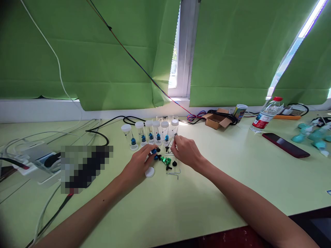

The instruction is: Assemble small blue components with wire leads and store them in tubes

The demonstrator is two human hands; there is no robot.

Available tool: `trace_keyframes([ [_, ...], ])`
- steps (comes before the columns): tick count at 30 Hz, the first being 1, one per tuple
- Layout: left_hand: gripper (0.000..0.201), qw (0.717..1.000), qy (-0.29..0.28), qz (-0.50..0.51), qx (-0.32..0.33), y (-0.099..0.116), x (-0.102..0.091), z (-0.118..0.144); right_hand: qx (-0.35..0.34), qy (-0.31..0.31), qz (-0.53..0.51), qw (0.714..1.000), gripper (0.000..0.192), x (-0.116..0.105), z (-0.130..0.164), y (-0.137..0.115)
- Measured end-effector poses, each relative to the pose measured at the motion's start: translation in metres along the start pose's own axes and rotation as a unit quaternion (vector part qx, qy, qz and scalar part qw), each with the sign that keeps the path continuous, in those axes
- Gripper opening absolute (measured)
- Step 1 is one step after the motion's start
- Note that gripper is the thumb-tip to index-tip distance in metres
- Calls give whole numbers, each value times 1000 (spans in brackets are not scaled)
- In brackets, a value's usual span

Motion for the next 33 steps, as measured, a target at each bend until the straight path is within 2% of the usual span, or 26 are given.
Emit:
trace_keyframes([
  [7, 19, 1000, -3, 26, 8, 1, 1, 0, -138, 153, -90, 974, 20, -9, 13, -18],
  [11, 19, 1000, -9, 25, 15, 4, 3, -1, -176, 212, -111, 955, 17, -14, 17, -21],
  [20, 20, 999, -37, 23, 15, 8, 6, 0, -184, 214, -112, 953, 16, -14, 18, -21],
  [33, 21, 999, -38, 16, 22, 8, 7, 0, -200, 216, -103, 950, 16, -16, 17, -24],
])
Point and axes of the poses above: each hand's wrist, its own z-axis away from the middle knuckle, its own x-axis out of the palm, y = z × x, the point moved 7 cm from there along -z, towards the middle knuckle, and after that the axes turned 3 degrees about -y, right-handed, at the moved point
